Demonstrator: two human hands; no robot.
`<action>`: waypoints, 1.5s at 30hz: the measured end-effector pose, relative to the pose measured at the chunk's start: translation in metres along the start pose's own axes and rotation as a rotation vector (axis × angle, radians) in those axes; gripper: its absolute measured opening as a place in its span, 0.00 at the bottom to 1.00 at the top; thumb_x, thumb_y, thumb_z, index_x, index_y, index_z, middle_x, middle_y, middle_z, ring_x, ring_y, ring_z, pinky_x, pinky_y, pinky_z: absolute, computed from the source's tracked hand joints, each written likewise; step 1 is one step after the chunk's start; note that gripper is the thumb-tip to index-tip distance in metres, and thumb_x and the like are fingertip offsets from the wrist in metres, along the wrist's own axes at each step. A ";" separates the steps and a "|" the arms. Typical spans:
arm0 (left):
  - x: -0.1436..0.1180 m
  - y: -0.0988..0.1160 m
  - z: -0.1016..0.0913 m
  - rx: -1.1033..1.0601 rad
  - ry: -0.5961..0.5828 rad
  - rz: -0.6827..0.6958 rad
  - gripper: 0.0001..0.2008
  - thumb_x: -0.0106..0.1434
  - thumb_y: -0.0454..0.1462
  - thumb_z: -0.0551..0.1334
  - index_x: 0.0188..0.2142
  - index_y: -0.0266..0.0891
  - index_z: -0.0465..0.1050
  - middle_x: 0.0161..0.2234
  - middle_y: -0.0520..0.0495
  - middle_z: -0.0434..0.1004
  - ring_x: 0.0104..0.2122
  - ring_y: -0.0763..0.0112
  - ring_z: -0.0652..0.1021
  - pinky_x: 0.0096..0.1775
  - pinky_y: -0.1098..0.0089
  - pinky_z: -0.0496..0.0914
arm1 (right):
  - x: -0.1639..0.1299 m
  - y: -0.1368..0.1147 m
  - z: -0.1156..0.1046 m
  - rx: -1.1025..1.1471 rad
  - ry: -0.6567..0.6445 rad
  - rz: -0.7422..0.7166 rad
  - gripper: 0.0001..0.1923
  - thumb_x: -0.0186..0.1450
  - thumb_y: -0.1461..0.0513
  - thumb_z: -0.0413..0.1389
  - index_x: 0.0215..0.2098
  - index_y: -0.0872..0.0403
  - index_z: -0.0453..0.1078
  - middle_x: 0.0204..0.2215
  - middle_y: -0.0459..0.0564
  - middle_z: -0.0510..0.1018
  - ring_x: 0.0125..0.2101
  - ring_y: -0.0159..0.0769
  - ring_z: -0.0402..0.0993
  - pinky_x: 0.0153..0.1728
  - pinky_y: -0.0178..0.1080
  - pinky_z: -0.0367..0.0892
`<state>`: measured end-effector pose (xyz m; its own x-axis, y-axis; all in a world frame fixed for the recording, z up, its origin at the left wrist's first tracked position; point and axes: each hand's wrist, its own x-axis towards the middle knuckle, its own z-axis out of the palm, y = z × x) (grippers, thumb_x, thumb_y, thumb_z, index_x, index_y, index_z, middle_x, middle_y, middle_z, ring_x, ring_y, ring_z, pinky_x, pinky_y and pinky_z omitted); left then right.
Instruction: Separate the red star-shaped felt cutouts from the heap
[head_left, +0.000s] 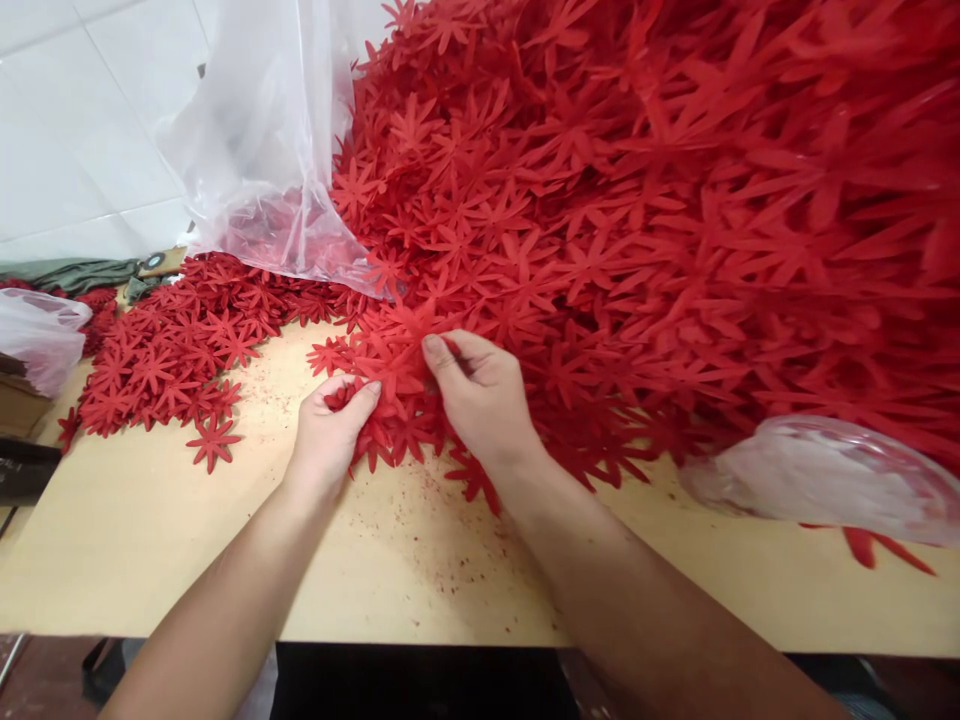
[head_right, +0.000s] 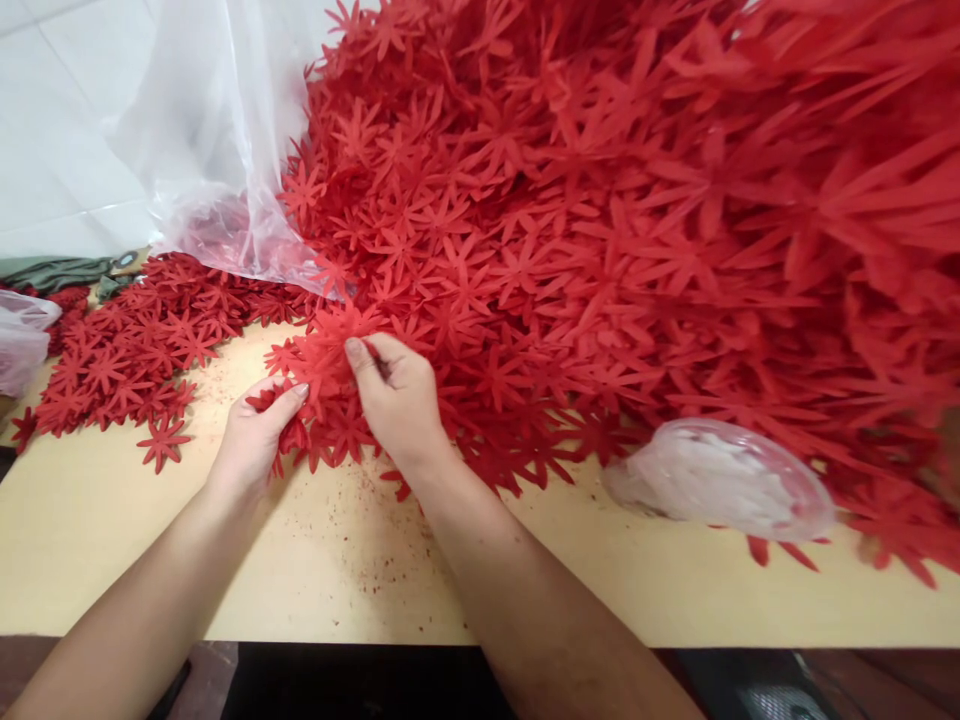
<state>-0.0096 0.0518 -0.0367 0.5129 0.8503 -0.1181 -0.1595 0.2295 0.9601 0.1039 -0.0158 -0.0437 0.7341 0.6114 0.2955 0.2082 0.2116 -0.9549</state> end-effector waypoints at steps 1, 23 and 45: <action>0.001 0.001 0.000 0.004 -0.007 -0.004 0.14 0.41 0.39 0.73 0.22 0.37 0.69 0.19 0.57 0.70 0.20 0.81 0.70 0.27 0.77 0.67 | 0.005 0.005 -0.005 0.010 0.044 0.001 0.18 0.61 0.49 0.56 0.23 0.52 0.61 0.18 0.42 0.61 0.20 0.27 0.57 0.21 0.34 0.58; 0.003 0.004 -0.003 0.119 -0.063 0.011 0.15 0.40 0.40 0.74 0.22 0.38 0.71 0.18 0.57 0.70 0.19 0.81 0.69 0.25 0.76 0.66 | 0.024 0.021 -0.024 -0.150 0.093 -0.206 0.23 0.61 0.52 0.56 0.53 0.49 0.64 0.46 0.56 0.74 0.44 0.44 0.73 0.43 0.48 0.70; 0.006 -0.001 -0.006 0.006 -0.081 -0.007 0.19 0.51 0.53 0.66 0.28 0.38 0.73 0.26 0.51 0.78 0.31 0.70 0.77 0.37 0.70 0.70 | 0.009 -0.003 -0.013 -0.157 0.048 -0.003 0.19 0.63 0.52 0.53 0.20 0.52 0.58 0.16 0.40 0.56 0.18 0.26 0.51 0.20 0.34 0.53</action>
<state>-0.0110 0.0597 -0.0395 0.5808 0.8074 -0.1037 -0.1510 0.2320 0.9609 0.1181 -0.0209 -0.0386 0.7627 0.5726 0.3006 0.3062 0.0898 -0.9477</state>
